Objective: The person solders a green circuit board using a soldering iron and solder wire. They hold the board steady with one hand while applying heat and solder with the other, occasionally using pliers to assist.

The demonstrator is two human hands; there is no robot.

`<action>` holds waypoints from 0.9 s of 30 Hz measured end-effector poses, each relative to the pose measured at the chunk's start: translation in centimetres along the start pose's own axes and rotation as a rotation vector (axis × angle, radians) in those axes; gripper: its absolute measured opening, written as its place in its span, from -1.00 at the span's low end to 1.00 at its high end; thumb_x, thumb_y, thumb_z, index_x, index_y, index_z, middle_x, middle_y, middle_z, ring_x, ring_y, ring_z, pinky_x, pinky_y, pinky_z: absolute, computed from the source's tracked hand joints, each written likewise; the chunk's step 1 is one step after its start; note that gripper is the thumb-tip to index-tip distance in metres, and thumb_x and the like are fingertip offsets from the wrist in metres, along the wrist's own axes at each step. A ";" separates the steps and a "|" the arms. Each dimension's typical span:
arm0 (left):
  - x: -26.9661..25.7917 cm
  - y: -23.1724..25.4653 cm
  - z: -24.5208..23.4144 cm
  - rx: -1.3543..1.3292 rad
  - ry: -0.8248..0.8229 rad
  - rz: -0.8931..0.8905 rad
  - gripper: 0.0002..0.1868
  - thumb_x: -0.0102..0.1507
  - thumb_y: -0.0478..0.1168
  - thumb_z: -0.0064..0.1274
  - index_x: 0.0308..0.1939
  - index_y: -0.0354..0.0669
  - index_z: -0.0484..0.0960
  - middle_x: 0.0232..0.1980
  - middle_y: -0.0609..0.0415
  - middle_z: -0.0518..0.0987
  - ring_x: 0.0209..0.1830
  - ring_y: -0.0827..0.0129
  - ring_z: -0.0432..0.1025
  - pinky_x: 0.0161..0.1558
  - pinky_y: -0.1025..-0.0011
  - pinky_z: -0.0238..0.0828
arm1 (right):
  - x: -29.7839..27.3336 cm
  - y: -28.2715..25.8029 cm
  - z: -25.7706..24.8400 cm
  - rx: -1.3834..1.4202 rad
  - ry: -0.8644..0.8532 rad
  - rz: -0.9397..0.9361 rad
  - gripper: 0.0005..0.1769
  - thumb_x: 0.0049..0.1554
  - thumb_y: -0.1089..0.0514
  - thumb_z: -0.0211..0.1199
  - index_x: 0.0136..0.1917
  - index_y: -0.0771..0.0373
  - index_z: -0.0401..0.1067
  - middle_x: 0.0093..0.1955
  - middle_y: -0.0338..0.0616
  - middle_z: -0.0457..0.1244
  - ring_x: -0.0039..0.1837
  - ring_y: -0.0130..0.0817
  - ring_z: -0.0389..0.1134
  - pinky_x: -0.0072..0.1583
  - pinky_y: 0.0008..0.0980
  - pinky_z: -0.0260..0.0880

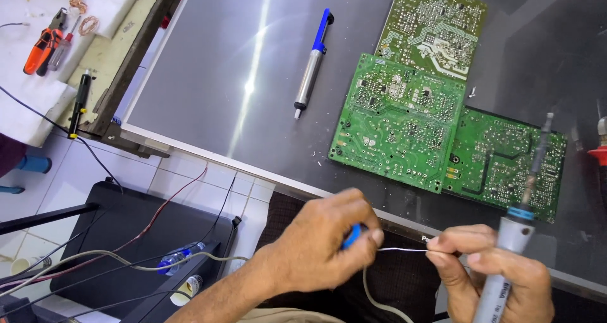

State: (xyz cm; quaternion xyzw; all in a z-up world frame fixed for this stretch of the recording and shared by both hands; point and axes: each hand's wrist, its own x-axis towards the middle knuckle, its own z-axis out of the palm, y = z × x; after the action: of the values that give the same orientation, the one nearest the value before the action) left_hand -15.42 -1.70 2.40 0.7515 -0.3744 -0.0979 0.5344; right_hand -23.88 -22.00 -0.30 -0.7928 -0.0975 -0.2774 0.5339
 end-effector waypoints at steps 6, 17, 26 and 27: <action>0.4 0.4 -1.5 -0.367 0.253 -0.541 -0.69 0.16 0.04 0.16 -0.43 -0.05 0.46 -0.59 0.25 0.48 -0.67 0.64 0.24 -0.66 0.60 0.17 | -0.2 -0.7 -0.7 -0.141 0.109 0.036 -0.57 0.10 0.40 0.20 0.02 0.12 -0.01 -0.19 0.07 0.28 -0.15 -0.28 0.42 0.04 -0.46 0.49; 0.6 -1.0 -6.2 -0.345 0.220 -0.790 -0.56 0.06 -0.03 0.21 -0.05 -0.16 0.61 -0.45 0.17 0.42 -0.49 0.51 0.41 -0.50 0.59 0.54 | 1.2 2.9 2.1 -0.052 0.182 -0.141 -0.58 0.06 0.46 0.26 -0.02 0.28 0.04 -0.29 0.15 0.22 -0.20 -0.17 0.40 -0.09 -0.38 0.53; -0.1 -7.5 -5.9 0.611 0.408 -0.229 -0.57 0.22 0.19 0.02 -0.27 -0.08 0.66 -0.28 0.17 0.66 -0.61 0.40 0.43 -0.54 0.38 0.37 | 2.2 4.3 3.8 -0.116 0.070 -0.205 -0.63 0.06 0.41 0.30 -0.07 0.30 0.11 -0.22 0.12 0.33 -0.15 -0.17 0.47 -0.03 -0.30 0.55; -0.1 -7.8 -5.9 0.609 0.408 -0.231 -0.57 0.22 0.19 0.02 -0.27 -0.08 0.66 -0.28 0.17 0.66 -0.61 0.40 0.43 -0.54 0.38 0.37 | 2.3 4.3 3.7 -0.116 0.068 -0.204 -0.63 0.06 0.41 0.30 -0.07 0.30 0.11 -0.22 0.12 0.33 -0.15 -0.17 0.47 -0.03 -0.30 0.55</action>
State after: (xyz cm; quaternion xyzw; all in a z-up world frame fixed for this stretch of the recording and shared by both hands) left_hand -8.66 3.86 -2.05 0.9171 -0.1852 0.1099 0.3355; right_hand -18.79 -20.73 -3.54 -0.7986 -0.1430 -0.3621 0.4591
